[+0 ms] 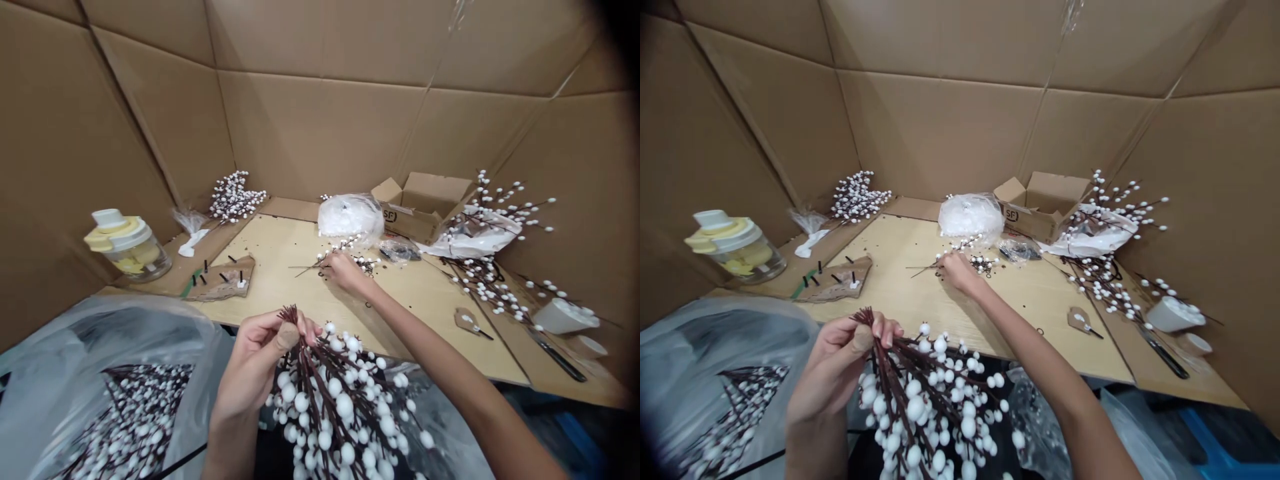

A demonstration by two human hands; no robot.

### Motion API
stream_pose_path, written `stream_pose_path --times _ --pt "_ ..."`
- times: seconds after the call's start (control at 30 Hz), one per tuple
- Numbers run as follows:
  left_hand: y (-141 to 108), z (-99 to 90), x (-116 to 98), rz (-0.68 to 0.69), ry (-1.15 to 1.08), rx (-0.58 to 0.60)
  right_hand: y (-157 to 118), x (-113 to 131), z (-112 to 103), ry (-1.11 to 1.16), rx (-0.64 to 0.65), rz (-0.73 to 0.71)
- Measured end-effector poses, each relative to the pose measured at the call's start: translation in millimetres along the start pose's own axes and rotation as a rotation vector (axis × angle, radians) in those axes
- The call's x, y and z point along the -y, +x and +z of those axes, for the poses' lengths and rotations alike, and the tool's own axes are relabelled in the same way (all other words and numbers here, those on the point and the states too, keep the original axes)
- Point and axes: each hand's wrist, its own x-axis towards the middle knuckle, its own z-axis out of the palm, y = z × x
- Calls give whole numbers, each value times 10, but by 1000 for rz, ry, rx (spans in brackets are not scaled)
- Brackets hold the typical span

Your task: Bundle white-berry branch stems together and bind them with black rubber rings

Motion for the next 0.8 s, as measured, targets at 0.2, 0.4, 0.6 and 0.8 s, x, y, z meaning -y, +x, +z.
stream_pose_path --times 0.2,0.4,0.6,0.8 --pt "-29 -14 -99 71 23 -67 66 78 -9 -63 70 107" --pt "-22 49 -133 146 118 -133 -115 78 -108 -20 14 235" --pt "0 141 -124 146 180 -201 -615 200 -809 144 -279 273" --pt "16 303 -76 152 241 -214 -1821 894 -1678 401 -777 -13"
